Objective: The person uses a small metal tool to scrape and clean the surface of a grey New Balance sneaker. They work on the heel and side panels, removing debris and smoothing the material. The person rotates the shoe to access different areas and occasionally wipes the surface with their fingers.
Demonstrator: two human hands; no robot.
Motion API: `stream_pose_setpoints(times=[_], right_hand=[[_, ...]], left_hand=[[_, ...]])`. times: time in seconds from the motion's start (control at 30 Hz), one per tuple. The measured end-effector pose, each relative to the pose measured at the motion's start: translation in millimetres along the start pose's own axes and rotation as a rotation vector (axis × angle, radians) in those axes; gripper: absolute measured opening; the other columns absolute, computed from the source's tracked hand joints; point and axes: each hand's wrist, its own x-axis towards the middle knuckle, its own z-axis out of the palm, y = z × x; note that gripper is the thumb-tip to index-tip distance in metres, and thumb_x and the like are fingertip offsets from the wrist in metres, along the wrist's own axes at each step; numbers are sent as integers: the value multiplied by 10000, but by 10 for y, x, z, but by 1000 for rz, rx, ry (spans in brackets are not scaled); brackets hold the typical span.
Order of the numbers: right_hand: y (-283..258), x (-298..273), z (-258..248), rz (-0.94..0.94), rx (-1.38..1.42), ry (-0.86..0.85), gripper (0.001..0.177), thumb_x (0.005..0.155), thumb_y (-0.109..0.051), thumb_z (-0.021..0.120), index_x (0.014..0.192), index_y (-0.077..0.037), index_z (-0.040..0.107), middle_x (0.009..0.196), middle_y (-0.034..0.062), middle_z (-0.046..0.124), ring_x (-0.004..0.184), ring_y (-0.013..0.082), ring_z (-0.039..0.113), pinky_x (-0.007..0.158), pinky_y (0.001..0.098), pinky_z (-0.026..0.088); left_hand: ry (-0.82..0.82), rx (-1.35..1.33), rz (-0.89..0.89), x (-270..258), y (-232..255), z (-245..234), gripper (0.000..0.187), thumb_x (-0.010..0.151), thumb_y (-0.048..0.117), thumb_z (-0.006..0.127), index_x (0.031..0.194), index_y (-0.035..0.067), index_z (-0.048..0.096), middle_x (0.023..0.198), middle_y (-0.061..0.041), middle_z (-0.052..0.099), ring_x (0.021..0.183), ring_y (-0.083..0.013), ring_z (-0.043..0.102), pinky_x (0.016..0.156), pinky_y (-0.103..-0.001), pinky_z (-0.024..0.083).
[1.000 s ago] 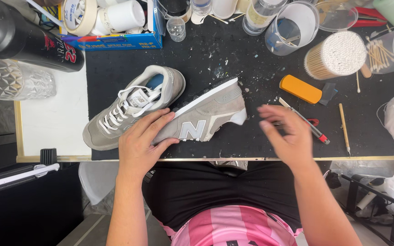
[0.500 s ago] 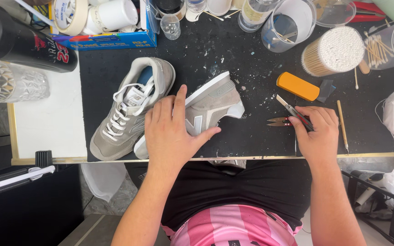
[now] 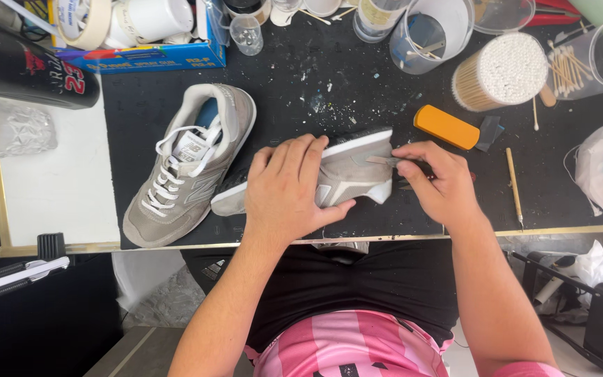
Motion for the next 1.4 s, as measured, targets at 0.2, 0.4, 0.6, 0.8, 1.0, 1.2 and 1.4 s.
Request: stream_pose_setpoints(times=[0.2, 0.4, 0.6, 0.8, 1.0, 1.2, 1.4], right_hand=[[228, 121, -11, -183, -15, 3, 128, 968, -54, 729, 1077, -16, 675, 971, 79, 721, 879, 184, 701, 781, 293, 530], [313, 137, -5, -244, -12, 9, 187, 942, -93, 777, 1077, -16, 674, 954, 81, 697, 831, 199, 679, 714, 286, 523], [285, 112, 14, -233, -57, -11, 237, 882, -129, 815, 1034, -25, 667, 918, 80, 711, 735, 180, 659, 586, 272, 494], [306, 94, 55, -234, -81, 31, 244, 908, -151, 813, 1040, -23, 653, 906, 80, 708, 711, 184, 666, 577, 272, 502], [306, 84, 85, -228, -75, 59, 234, 925, -164, 797, 1039, -23, 649, 930, 93, 721, 745, 187, 698, 576, 265, 516], [276, 58, 81, -209, -93, 36, 231, 911, -163, 803, 1011, -24, 648, 887, 86, 715, 719, 177, 689, 566, 269, 513], [277, 10, 120, -144, -95, 68, 227, 916, -151, 802, 1030, -17, 657, 864, 88, 709, 663, 158, 666, 551, 278, 495]], left_hand=[[24, 68, 8, 59, 20, 52, 900, 695, 704, 805, 1296, 55, 639, 1220, -76, 684, 1048, -244, 639, 887, -397, 432], [41, 143, 18, 78, 32, 88, 874, 698, 728, 791, 1264, 75, 660, 1178, -53, 699, 990, -224, 649, 834, -378, 433], [40, 157, 19, 82, 37, 100, 880, 709, 755, 777, 1257, 76, 663, 1161, -49, 700, 980, -212, 655, 822, -374, 434], [39, 172, 11, 83, 31, 125, 868, 711, 755, 775, 1248, 82, 670, 1157, -41, 703, 976, -204, 655, 811, -369, 434], [35, 165, 4, 103, 34, 113, 868, 706, 751, 783, 1246, 80, 673, 1152, -45, 703, 967, -206, 653, 800, -368, 432], [27, 162, -6, 119, 39, 113, 870, 696, 747, 792, 1241, 79, 672, 1147, -48, 704, 960, -204, 653, 788, -368, 430], [20, 157, -4, 141, 34, 108, 878, 686, 755, 790, 1230, 75, 676, 1148, -41, 705, 952, -203, 648, 784, -364, 425]])
